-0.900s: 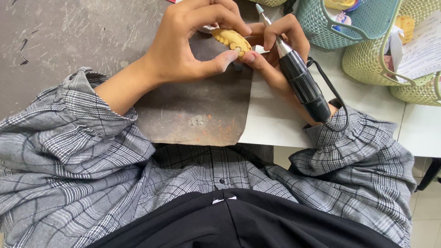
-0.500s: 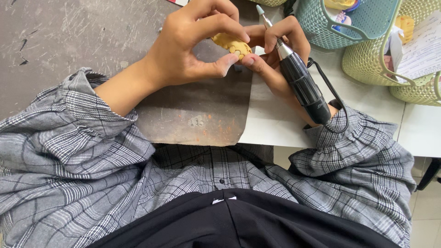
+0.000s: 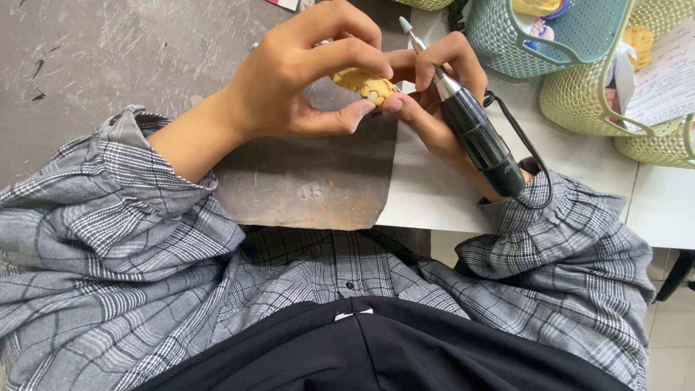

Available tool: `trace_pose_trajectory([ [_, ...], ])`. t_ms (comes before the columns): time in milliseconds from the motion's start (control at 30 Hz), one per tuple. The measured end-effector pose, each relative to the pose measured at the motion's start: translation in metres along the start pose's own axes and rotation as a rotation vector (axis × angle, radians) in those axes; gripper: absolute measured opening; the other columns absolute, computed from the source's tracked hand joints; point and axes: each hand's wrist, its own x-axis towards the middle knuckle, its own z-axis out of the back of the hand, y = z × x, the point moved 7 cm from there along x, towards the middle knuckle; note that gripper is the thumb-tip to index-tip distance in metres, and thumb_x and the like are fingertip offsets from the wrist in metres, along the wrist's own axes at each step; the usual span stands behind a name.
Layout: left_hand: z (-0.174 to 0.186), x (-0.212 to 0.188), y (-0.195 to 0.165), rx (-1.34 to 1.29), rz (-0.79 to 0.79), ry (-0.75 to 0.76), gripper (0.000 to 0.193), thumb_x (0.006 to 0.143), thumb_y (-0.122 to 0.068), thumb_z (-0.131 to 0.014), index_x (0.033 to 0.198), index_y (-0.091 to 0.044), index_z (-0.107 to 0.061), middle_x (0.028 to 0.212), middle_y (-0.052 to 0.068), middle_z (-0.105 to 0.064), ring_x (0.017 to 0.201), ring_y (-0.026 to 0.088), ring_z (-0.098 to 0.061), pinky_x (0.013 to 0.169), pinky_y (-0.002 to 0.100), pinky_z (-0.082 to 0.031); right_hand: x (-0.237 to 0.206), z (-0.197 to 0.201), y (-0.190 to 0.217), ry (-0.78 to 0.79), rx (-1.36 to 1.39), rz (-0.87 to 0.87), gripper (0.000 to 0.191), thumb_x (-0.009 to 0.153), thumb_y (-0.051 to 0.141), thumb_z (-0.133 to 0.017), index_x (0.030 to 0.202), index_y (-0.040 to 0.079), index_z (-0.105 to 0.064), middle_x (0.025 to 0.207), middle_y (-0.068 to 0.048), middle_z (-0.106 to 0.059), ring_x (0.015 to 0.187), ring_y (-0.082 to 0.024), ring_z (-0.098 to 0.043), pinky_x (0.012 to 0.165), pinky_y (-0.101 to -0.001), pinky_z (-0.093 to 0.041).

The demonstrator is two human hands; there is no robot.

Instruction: The person holds a yellow dental cast with a denture set in one hand and uses a handheld rotary grinding tool to trim and smooth the denture surface, rotating the cast to reach different sides. They set the tool down, fit the upper and lower casts together, pick at the denture teeth by hand, and later handle a small tooth component while adjusting the rotary tool tip.

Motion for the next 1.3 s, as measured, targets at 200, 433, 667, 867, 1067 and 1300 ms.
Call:
trace_pose_trajectory([
  [200, -0.002, 0.001, 0.004, -0.157, 0.058, -0.026, 0.025, 0.097, -0.007, -0.079, 0.119, -0.005, -0.067, 0.12, 0.008, -0.057, 0.102, 0.018, -0.063, 0.091, 0.029, -0.055, 0.004, -0.001, 0.004, 0.033, -0.029, 0.022, 0.034, 0.112, 0.005, -0.067, 0.12, 0.008, -0.034, 0.134, -0.03, -0.063, 0.127, -0.025, -0.068, 0.098, -0.032, -0.067],
  [433, -0.001, 0.001, 0.004, -0.183, 0.075, -0.01, 0.023, 0.094, -0.005, -0.078, 0.115, -0.005, -0.069, 0.117, 0.007, -0.058, 0.104, 0.019, -0.064, 0.093, 0.03, -0.054, 0.003, -0.003, 0.007, 0.022, -0.06, 0.013, 0.036, 0.111, 0.001, -0.067, 0.12, 0.007, -0.033, 0.136, -0.03, -0.061, 0.129, -0.025, -0.066, 0.099, -0.0324, -0.066],
  [667, -0.001, 0.003, 0.003, -0.17, 0.069, -0.001, 0.024, 0.095, -0.007, -0.077, 0.116, -0.006, -0.067, 0.119, 0.007, -0.058, 0.106, 0.021, -0.063, 0.093, 0.031, -0.054, 0.001, -0.004, 0.007, 0.023, -0.104, 0.022, 0.035, 0.113, -0.001, -0.067, 0.115, 0.005, -0.032, 0.137, -0.029, -0.059, 0.13, -0.024, -0.065, 0.101, -0.0329, -0.065],
  [867, 0.0, 0.005, 0.0, -0.133, 0.058, -0.01, 0.028, 0.09, -0.01, -0.077, 0.114, -0.005, -0.063, 0.118, 0.009, -0.056, 0.105, 0.024, -0.062, 0.091, 0.034, -0.053, 0.002, -0.002, 0.004, 0.022, -0.034, 0.012, 0.034, 0.112, 0.001, -0.066, 0.117, 0.006, -0.033, 0.136, -0.029, -0.06, 0.128, -0.023, -0.066, 0.098, -0.0312, -0.064],
  [1067, -0.004, 0.006, 0.004, -0.147, 0.077, 0.012, 0.022, 0.097, -0.011, -0.078, 0.115, -0.007, -0.065, 0.118, 0.008, -0.057, 0.105, 0.023, -0.063, 0.092, 0.033, -0.054, 0.003, -0.001, 0.005, 0.044, -0.055, 0.029, 0.034, 0.112, 0.002, -0.066, 0.12, 0.006, -0.033, 0.137, -0.029, -0.06, 0.129, -0.025, -0.066, 0.098, -0.0311, -0.066],
  [1300, 0.0, -0.005, 0.021, -0.042, 0.076, 0.016, 0.038, 0.1, -0.021, -0.075, 0.127, -0.001, -0.057, 0.125, 0.011, -0.059, 0.109, 0.027, -0.062, 0.095, 0.037, -0.053, 0.006, 0.003, 0.003, 0.002, -0.163, 0.032, 0.033, 0.114, -0.001, -0.065, 0.115, 0.005, -0.033, 0.139, -0.03, -0.061, 0.125, -0.026, -0.069, 0.1, -0.0325, -0.065],
])
